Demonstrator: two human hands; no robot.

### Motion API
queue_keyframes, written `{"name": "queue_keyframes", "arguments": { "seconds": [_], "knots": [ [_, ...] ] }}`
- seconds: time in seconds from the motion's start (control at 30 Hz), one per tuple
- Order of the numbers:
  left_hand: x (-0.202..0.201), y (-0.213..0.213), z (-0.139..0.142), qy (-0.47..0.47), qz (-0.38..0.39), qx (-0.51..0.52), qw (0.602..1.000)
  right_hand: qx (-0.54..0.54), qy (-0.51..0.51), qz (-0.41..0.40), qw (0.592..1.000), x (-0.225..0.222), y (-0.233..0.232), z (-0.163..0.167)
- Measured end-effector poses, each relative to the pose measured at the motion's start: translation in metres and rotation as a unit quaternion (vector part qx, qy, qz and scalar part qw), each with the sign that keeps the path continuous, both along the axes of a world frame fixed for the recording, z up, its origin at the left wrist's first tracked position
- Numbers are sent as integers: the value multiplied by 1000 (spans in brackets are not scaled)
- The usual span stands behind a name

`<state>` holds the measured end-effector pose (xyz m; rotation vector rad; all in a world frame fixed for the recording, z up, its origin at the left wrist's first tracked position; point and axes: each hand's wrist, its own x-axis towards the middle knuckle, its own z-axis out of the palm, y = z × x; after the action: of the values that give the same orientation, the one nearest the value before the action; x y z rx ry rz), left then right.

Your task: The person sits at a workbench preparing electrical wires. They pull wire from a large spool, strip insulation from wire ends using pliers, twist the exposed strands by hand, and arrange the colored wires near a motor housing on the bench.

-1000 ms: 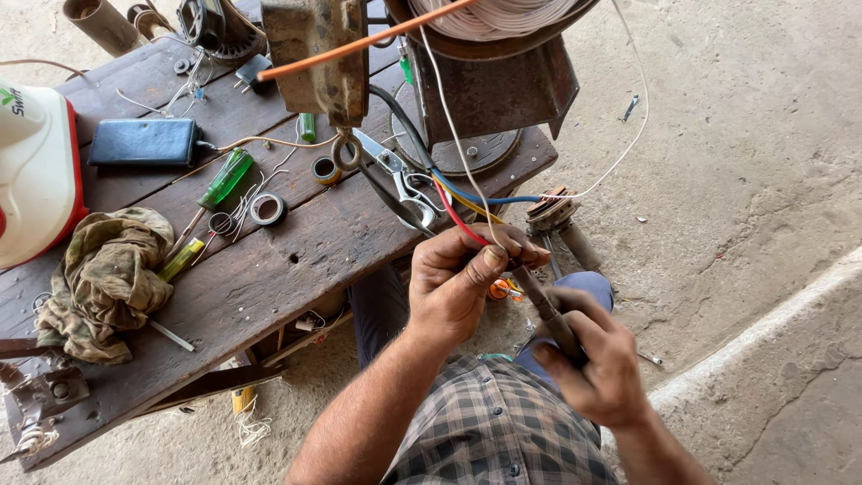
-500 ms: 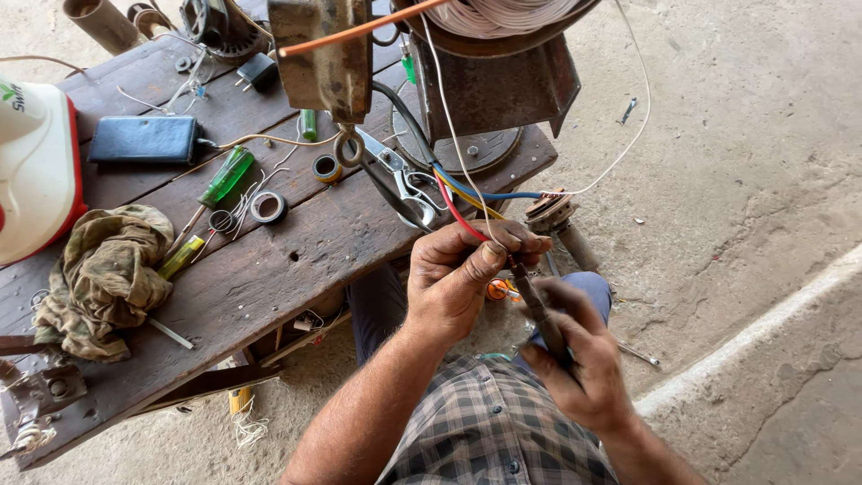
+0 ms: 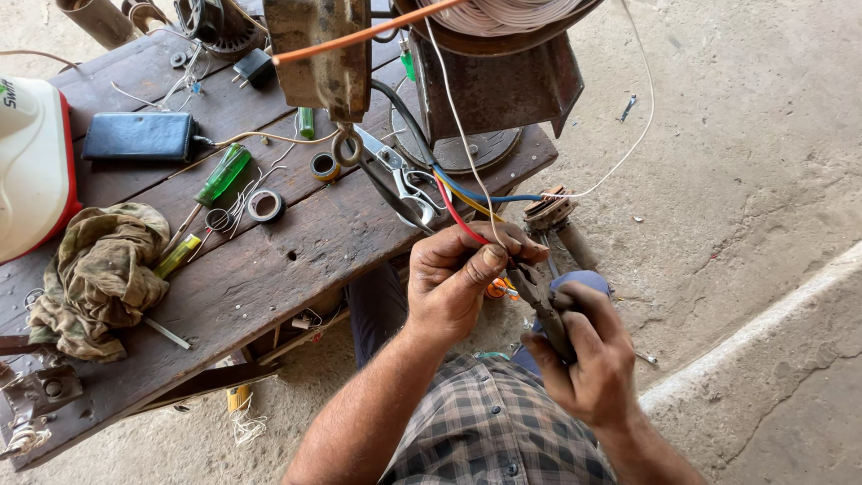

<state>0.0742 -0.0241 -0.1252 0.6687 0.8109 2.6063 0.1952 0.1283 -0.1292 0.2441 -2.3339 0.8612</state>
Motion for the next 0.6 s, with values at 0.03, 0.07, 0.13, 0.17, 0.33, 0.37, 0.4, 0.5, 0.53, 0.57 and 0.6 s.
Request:
{"name": "queue_keyframes", "arguments": {
  "seconds": [0.03, 0.07, 0.13, 0.17, 0.33, 0.37, 0.4, 0.5, 0.53, 0.57, 0.6],
  "knots": [
    [-2, -1, -1, 0, -11, -2, 1000, -93, -95, 44, 990, 1, 6, -4],
    [-3, -3, -1, -2, -22, -5, 1000, -185, -190, 88, 960, 2, 13, -6],
    [-4, -4, -3, -8, -30, -2, 999, -381, -311, 220, 842, 4, 20, -11],
    [-5, -4, -3, -11, -34, 0, 999, -480, -333, 304, 753, 4, 25, -11],
    [-5, -3, -2, -5, -52, 21, 998, -626, -367, 453, 518, -1, 25, -7],
    [-4, -3, -2, -8, -51, 23, 998, -607, -356, 468, 534, -3, 24, -5],
    [-4, -4, -1, -14, -45, 11, 999, -587, -345, 483, 550, -5, 22, -2],
    [-2, -3, 0, -19, -20, -20, 999, -487, -252, 361, 754, -4, 14, 5],
    [-1, -2, 0, -11, -7, -25, 1000, -392, -218, 273, 851, -3, 11, 7],
    [0, -1, 0, -4, 6, -30, 1000, -287, -179, 177, 924, -1, 8, 8],
    [1, 0, 0, -5, 13, -31, 999, -174, -138, 77, 972, 0, 3, 10]
  ]
}}
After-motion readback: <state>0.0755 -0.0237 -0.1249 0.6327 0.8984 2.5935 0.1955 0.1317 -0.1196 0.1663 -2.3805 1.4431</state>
